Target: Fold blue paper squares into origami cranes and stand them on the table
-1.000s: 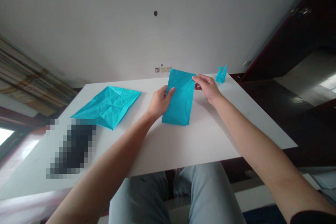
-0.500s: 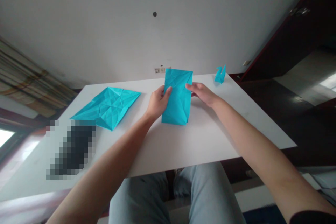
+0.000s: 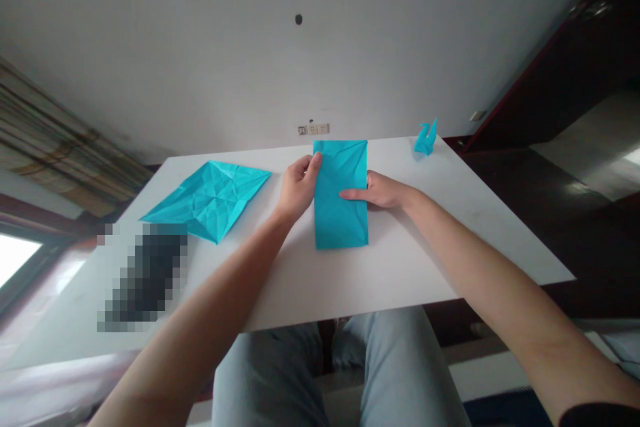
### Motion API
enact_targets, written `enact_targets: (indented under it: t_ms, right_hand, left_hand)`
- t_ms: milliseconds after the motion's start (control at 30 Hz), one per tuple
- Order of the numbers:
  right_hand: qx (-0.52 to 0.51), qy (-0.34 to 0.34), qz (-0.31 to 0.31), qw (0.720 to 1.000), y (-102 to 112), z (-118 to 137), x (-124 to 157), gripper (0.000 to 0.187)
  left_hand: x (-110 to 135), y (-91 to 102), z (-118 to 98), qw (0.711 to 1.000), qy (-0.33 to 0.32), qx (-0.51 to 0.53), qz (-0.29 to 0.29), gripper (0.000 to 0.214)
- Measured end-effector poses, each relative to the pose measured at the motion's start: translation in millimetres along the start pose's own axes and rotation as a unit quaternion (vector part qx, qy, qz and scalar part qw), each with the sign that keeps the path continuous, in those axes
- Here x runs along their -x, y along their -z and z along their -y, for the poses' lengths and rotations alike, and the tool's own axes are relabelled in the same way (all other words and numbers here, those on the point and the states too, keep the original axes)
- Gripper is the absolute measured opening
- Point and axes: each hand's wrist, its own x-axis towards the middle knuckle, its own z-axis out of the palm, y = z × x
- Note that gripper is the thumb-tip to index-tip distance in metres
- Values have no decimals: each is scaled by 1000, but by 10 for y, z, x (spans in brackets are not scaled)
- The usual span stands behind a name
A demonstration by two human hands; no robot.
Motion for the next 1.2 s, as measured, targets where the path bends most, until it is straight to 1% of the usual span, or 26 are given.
enact_targets:
  t_ms: [67,167,233,300,333,400,467,500,533,600,667,700,733,767,800,900,967,1067,1200]
  right_hand:
    - [-8,-5,22,1000,-7,-3,4,65]
    - [-9,-30,50,998,15,-26,17,64]
    - [-6,-46,55,997,37,-52,24,62]
    - [-17,-49,42,998,53,-77,25,62]
    - [-26,-45,30,998,57,-86,23,62]
    - [-39,-37,5,999,61,-89,18,62]
    - [-40,-34,-11,999,61,-73,17,61]
    - [-39,-35,-12,999,62,-62,18,61]
    - [-39,-38,-11,998,64,-50,21,61]
    - [-37,-53,-1,998,70,-37,29,62]
    - [-35,-70,10,997,78,-43,33,59]
    - [-39,-72,6,997,81,-54,30,58]
    - [-47,-70,-7,996,83,-71,24,57]
    - [-59,-61,-30,996,85,-91,14,58]
    - [-70,-49,-59,995,87,-113,0,59]
    - [-80,-13,-144,986,97,-165,-45,64]
    - [-64,-5,-178,982,105,-174,-64,59]
    - [-38,-3,-203,979,110,-150,-69,54]
    - [-23,27,-245,969,120,-140,-80,55]
  left_hand:
    - [-34,11,16,1000,6,15,-20,72]
    - [-99,27,43,996,40,52,-57,61]
    - [-134,36,45,991,60,75,-90,56]
    - [-146,40,34,986,81,95,-111,54]
    - [-142,38,27,984,95,103,-109,54]
    - [-119,31,22,985,113,103,-77,57]
    - [-99,24,33,991,104,80,-33,60]
    - [-97,26,45,993,94,66,-22,61]
    - [-103,35,57,995,83,55,-23,62]
    - [-138,74,80,995,77,45,-55,60]
    - [-182,127,92,989,84,49,-107,55]
    - [-197,149,94,987,89,55,-125,54]
    - [-202,163,95,985,95,62,-131,55]
    - [-195,165,95,986,100,68,-118,58]
    - [-177,155,96,988,104,69,-91,62]
    - [-77,74,113,994,99,34,39,71]
    - [-10,16,132,991,96,4,88,69]
    - [44,-27,157,989,104,-1,106,62]
    - [43,-28,171,986,105,-10,129,57]
